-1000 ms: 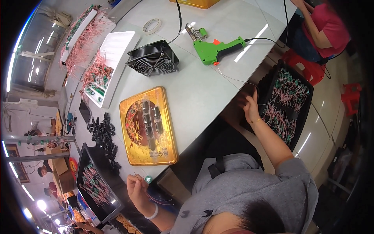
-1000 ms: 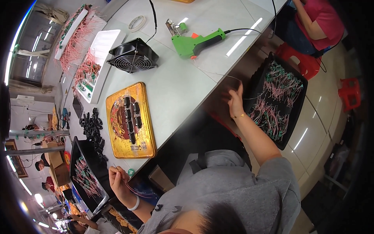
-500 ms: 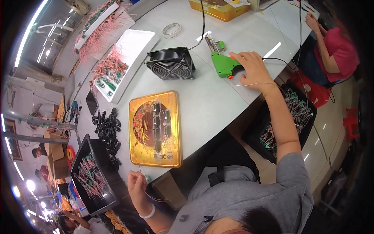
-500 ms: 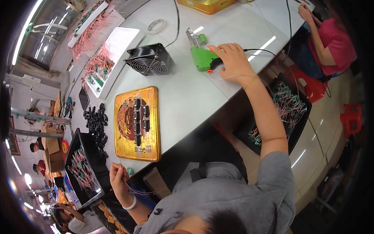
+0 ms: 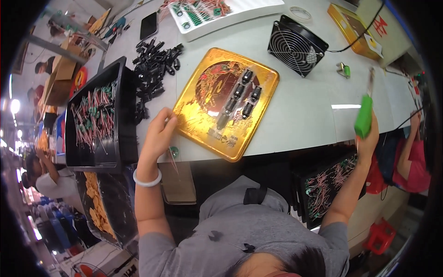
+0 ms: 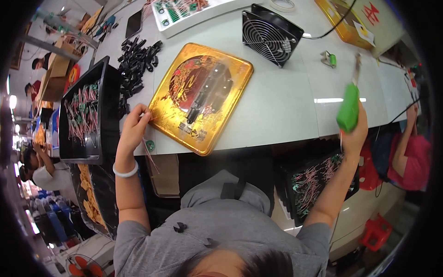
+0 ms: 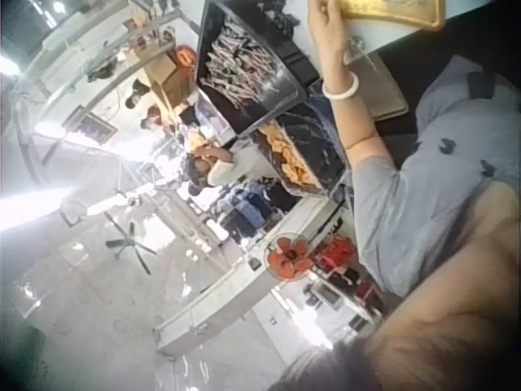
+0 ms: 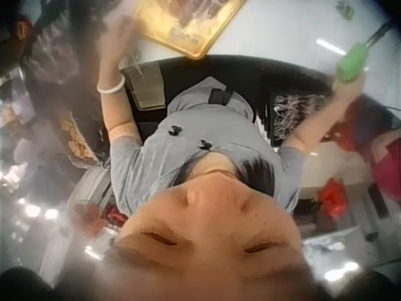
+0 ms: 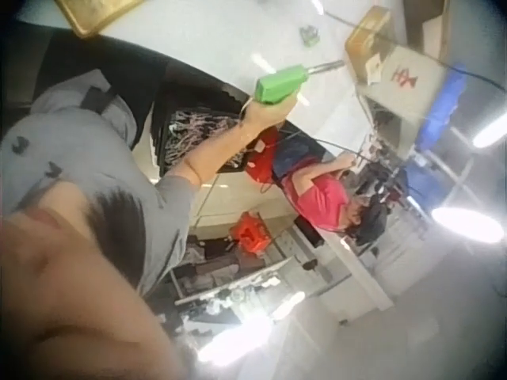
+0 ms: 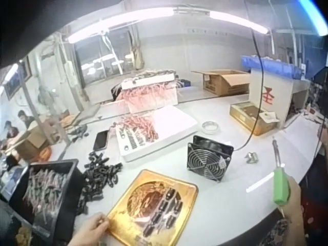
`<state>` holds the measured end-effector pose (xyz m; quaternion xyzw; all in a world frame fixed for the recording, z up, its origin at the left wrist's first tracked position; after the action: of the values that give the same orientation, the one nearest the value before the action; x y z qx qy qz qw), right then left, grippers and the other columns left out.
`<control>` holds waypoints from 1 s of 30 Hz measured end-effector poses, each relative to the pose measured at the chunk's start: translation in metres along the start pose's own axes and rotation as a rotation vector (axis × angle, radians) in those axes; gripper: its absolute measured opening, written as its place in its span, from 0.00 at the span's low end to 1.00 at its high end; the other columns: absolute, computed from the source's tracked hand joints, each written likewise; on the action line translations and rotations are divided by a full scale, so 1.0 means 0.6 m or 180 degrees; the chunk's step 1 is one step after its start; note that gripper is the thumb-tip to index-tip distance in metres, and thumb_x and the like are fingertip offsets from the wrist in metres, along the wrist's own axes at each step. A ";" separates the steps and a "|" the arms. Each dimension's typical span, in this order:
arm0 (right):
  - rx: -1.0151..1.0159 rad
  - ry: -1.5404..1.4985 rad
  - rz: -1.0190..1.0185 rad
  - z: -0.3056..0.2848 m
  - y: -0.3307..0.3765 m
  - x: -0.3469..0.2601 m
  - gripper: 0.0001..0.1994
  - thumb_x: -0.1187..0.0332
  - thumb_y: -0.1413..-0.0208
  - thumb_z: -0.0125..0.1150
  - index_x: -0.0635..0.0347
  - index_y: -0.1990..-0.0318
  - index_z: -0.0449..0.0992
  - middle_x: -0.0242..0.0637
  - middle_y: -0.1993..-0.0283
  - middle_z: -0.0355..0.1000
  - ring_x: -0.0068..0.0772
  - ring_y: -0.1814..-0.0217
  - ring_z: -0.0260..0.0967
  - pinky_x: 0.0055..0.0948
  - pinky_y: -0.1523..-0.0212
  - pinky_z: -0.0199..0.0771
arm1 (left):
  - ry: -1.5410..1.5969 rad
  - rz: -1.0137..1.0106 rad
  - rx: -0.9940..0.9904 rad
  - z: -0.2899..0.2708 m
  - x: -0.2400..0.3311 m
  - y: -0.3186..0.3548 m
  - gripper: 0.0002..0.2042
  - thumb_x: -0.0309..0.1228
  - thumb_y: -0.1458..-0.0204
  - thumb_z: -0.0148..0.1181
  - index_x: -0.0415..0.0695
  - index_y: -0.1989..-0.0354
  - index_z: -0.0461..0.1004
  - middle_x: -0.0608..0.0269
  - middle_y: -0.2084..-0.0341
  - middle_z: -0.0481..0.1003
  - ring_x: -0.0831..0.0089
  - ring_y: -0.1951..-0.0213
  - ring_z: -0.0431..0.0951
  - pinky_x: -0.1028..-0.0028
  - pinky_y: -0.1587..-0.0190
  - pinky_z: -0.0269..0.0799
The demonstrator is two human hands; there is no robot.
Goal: The person solders wires to small printed circuit board components using a specialized soldering gun.
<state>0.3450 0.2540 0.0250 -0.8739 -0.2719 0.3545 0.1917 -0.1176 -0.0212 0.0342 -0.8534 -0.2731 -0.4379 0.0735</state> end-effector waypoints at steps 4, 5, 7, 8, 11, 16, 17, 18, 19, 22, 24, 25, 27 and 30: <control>0.1526 -0.4716 0.2157 -0.003 0.087 -0.006 0.31 0.69 0.58 0.60 0.71 0.45 0.58 0.38 0.62 0.66 0.31 0.66 0.64 0.23 0.64 0.64 | 0.0588 -0.0092 -0.0025 0.007 -0.008 -0.016 0.04 0.25 0.47 0.47 0.38 0.72 0.64 0.66 0.79 0.67 0.79 0.75 0.66 0.80 0.70 0.62; 0.0656 -0.4046 0.1080 -0.001 0.089 -0.068 0.35 0.68 0.60 0.60 0.70 0.42 0.55 0.38 0.64 0.64 0.29 0.66 0.62 0.23 0.63 0.64 | 0.0568 -0.0096 -0.0029 0.007 -0.005 -0.019 0.04 0.25 0.47 0.47 0.38 0.72 0.64 0.66 0.79 0.67 0.80 0.75 0.66 0.80 0.70 0.62; -0.0185 -0.3275 0.0035 0.014 0.098 -0.142 0.38 0.66 0.61 0.60 0.69 0.40 0.52 0.38 0.67 0.63 0.27 0.66 0.60 0.23 0.62 0.64 | 0.0597 -0.0094 -0.0054 0.011 0.006 -0.020 0.04 0.24 0.47 0.47 0.38 0.72 0.64 0.67 0.81 0.67 0.80 0.76 0.66 0.80 0.71 0.62; -0.0433 -0.3977 0.0174 0.027 0.099 -0.160 0.39 0.65 0.63 0.61 0.70 0.41 0.52 0.36 0.69 0.60 0.25 0.68 0.57 0.22 0.65 0.62 | 0.0598 -0.0107 -0.0026 0.014 0.002 -0.017 0.04 0.24 0.47 0.47 0.38 0.72 0.64 0.67 0.81 0.67 0.80 0.76 0.66 0.80 0.71 0.62; -0.1107 -0.5265 0.0322 0.081 0.092 -0.221 0.40 0.61 0.66 0.58 0.72 0.42 0.54 0.38 0.69 0.61 0.30 0.67 0.60 0.27 0.65 0.64 | 0.0398 0.0091 0.0063 0.023 -0.007 -0.014 0.05 0.24 0.47 0.46 0.37 0.73 0.63 0.64 0.82 0.68 0.79 0.77 0.66 0.79 0.72 0.63; -0.1722 -0.5775 0.1433 0.175 0.091 -0.291 0.41 0.63 0.68 0.56 0.68 0.40 0.53 0.46 0.57 0.63 0.39 0.51 0.61 0.36 0.45 0.59 | 0.1095 -0.0210 -0.0088 0.020 -0.016 0.001 0.03 0.24 0.47 0.47 0.39 0.71 0.64 0.67 0.80 0.68 0.80 0.76 0.67 0.80 0.71 0.63; -0.1648 -0.5702 0.1553 0.188 0.091 -0.296 0.41 0.64 0.68 0.56 0.68 0.41 0.54 0.46 0.57 0.63 0.38 0.53 0.61 0.35 0.48 0.61 | 0.1262 -0.0276 -0.0039 0.005 -0.003 0.004 0.02 0.24 0.47 0.47 0.40 0.70 0.65 0.69 0.81 0.67 0.82 0.77 0.65 0.82 0.73 0.61; -0.1568 -0.5627 0.1671 0.196 0.090 -0.294 0.40 0.64 0.68 0.57 0.69 0.41 0.54 0.46 0.58 0.63 0.37 0.54 0.62 0.34 0.51 0.64 | 0.1425 -0.0341 0.0006 -0.013 0.014 0.007 0.02 0.25 0.47 0.48 0.41 0.70 0.65 0.71 0.81 0.66 0.85 0.77 0.64 0.84 0.74 0.59; -0.1568 -0.5597 0.1696 0.200 0.089 -0.285 0.40 0.64 0.68 0.57 0.69 0.41 0.54 0.46 0.58 0.63 0.37 0.54 0.62 0.34 0.51 0.64 | 0.1535 -0.0250 -0.0011 -0.035 0.017 0.009 0.01 0.25 0.48 0.48 0.42 0.70 0.65 0.73 0.81 0.65 0.87 0.78 0.62 0.85 0.76 0.55; -0.1951 -0.5567 0.1442 0.197 0.088 -0.259 0.40 0.63 0.68 0.58 0.71 0.42 0.55 0.47 0.59 0.63 0.33 0.62 0.63 0.28 0.63 0.69 | 0.1419 -0.0050 -0.0148 -0.068 0.052 0.006 0.03 0.26 0.49 0.50 0.41 0.71 0.65 0.75 0.81 0.64 0.89 0.78 0.59 0.87 0.77 0.51; -0.1909 -0.5357 0.1359 0.190 0.092 -0.244 0.38 0.63 0.68 0.59 0.73 0.45 0.57 0.47 0.60 0.63 0.31 0.69 0.63 0.23 0.73 0.67 | 0.1288 0.0067 -0.0463 -0.057 0.074 0.002 0.03 0.25 0.50 0.52 0.40 0.72 0.66 0.74 0.80 0.65 0.88 0.76 0.62 0.87 0.73 0.56; -0.1896 -0.5356 0.1360 0.187 0.094 -0.243 0.38 0.63 0.68 0.59 0.73 0.45 0.57 0.47 0.60 0.63 0.31 0.69 0.63 0.23 0.73 0.67 | 0.1126 0.0107 -0.0564 -0.043 0.083 0.001 0.03 0.25 0.50 0.53 0.39 0.72 0.66 0.74 0.78 0.66 0.87 0.73 0.64 0.85 0.69 0.59; -0.1725 -0.5296 0.1417 0.182 0.096 -0.243 0.35 0.63 0.68 0.59 0.72 0.48 0.59 0.46 0.61 0.64 0.31 0.72 0.63 0.21 0.76 0.65 | 0.0892 0.0192 -0.0695 -0.013 0.096 -0.006 0.04 0.26 0.51 0.53 0.39 0.73 0.67 0.72 0.79 0.66 0.85 0.73 0.64 0.83 0.69 0.60; -0.1736 -0.5393 0.1533 0.184 0.099 -0.246 0.32 0.63 0.67 0.58 0.70 0.50 0.61 0.46 0.60 0.64 0.34 0.67 0.64 0.25 0.69 0.66 | 0.0698 0.0232 -0.0821 0.029 0.109 -0.022 0.05 0.26 0.51 0.53 0.39 0.74 0.67 0.70 0.80 0.67 0.84 0.73 0.64 0.82 0.70 0.61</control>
<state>0.1967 0.1331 -0.0052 -0.3703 -0.2064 0.8298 -0.3630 -0.0817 0.0224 0.0738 -0.8122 -0.1739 -0.5568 0.0086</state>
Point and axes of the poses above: each hand's wrist, its own y-axis away from the middle knuckle, its own z-axis out of the palm, x = y × z, the point moved 1 cm from there along -y, towards the middle knuckle
